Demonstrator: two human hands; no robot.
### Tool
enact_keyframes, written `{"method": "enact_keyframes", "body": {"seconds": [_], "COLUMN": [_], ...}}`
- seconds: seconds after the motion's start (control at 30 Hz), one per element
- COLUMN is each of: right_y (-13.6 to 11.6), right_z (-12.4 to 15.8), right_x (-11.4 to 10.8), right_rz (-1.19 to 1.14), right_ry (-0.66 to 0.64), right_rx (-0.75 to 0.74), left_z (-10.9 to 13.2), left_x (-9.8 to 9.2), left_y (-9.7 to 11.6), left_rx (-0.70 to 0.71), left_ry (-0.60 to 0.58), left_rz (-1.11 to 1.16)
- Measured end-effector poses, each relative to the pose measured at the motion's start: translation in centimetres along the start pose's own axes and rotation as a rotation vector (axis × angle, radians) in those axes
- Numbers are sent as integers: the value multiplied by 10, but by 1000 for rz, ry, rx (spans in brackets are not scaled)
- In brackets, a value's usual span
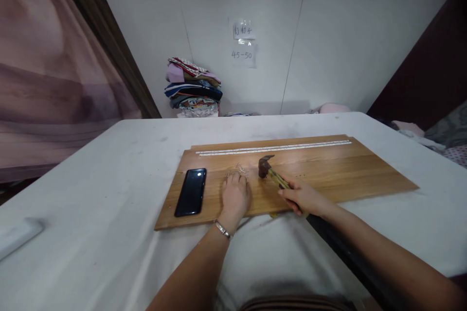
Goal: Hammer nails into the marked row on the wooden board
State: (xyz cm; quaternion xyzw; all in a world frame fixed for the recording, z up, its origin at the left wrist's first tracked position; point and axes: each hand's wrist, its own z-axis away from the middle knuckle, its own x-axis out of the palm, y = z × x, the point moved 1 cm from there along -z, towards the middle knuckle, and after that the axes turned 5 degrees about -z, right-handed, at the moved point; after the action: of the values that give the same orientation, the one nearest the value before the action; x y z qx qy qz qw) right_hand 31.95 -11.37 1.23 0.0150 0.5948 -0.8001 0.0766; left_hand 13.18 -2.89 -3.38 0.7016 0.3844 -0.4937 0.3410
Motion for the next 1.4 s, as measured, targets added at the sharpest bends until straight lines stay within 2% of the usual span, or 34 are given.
{"method": "enact_keyframes", "body": {"seconds": [0.23,0.57,0.87,1.17,1.4], "right_y": [-6,5,-7,5,-2], "right_z": [-3,-2,-4,-4,-2], "right_x": [0,-2,-1,-1,-2], "right_rz": [10,18,-15,-1,-2], "right_ry": [18,0,23,7,12], "right_rx": [-7,5,4,11,-13], "left_z": [1,-1,0,0,-1], "left_x": [1,0,1,-2,-5], "left_y": [0,0,0,0,1], "left_rx": [5,8,-2,17,9], "left_ry": [18,12,22,13,3], "left_rz": [-20,-19,-3,-23,2]}}
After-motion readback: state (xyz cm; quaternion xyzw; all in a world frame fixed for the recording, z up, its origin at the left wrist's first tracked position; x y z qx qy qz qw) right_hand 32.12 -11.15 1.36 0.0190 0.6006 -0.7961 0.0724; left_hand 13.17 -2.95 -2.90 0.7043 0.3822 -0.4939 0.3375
